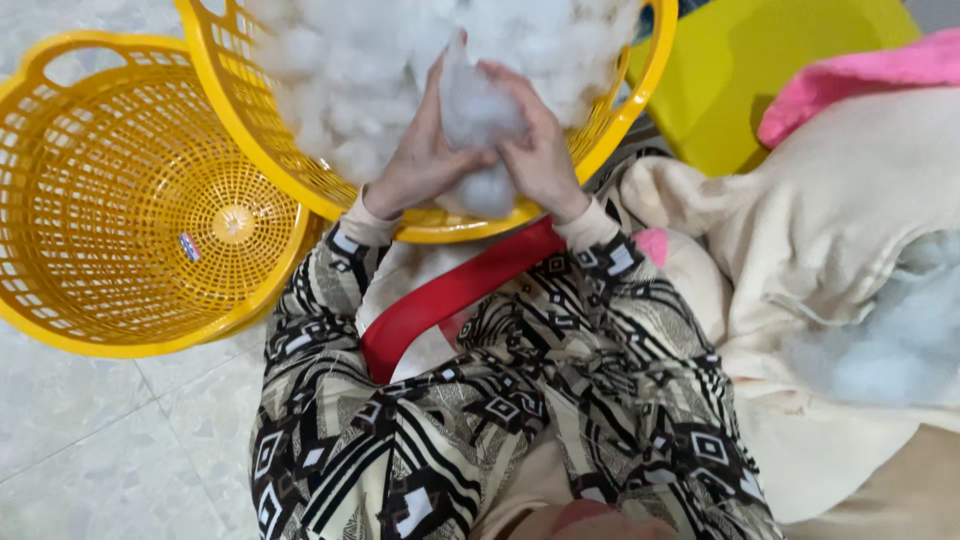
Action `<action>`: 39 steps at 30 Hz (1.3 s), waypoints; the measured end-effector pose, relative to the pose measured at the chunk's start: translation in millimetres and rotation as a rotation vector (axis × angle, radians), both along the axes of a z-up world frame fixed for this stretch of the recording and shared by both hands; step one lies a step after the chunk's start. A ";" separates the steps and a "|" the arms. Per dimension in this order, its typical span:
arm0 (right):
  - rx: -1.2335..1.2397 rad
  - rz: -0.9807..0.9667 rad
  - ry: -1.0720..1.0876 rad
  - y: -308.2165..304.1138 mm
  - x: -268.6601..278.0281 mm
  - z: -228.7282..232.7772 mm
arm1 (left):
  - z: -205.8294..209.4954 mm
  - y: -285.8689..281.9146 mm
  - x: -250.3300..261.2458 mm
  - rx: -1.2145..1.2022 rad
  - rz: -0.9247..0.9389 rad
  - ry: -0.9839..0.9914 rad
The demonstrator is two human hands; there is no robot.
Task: The person repeatedly takes handfuls of white cotton from a yellow basket, fluffs it, and inserts it into a beige fabric casing. The process is repeated multiple times to fill the casing.
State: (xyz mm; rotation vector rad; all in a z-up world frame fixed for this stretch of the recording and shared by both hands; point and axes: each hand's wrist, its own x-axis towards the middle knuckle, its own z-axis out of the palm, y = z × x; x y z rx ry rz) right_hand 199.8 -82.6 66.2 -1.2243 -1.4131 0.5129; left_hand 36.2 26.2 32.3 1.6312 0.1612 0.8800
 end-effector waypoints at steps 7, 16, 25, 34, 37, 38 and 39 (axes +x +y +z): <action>-0.128 0.048 -0.093 3.7 20.4 59.7 | 36.4 0.9 1.1 0.329 0.342 0.155; 0.271 -0.194 -0.506 12.8 4.9 67.2 | 54.4 -13.9 -1.0 0.436 0.346 0.245; 0.356 -0.567 -0.111 18.7 29.8 40.6 | 13.1 9.7 -32.3 0.507 0.450 0.355; 0.018 -0.428 -0.718 12.6 47.4 8.5 | 20.4 5.8 -34.5 0.347 0.489 0.260; 0.045 -0.301 -0.394 1.0 24.1 16.9 | 26.8 -4.6 -25.2 0.391 0.474 0.229; 0.013 -0.233 -0.340 -1.2 15.8 20.9 | 28.0 -8.3 -22.9 0.427 0.468 0.222; -0.018 -0.163 -0.286 -0.9 6.8 24.3 | 28.3 -11.9 -21.8 0.462 0.461 0.215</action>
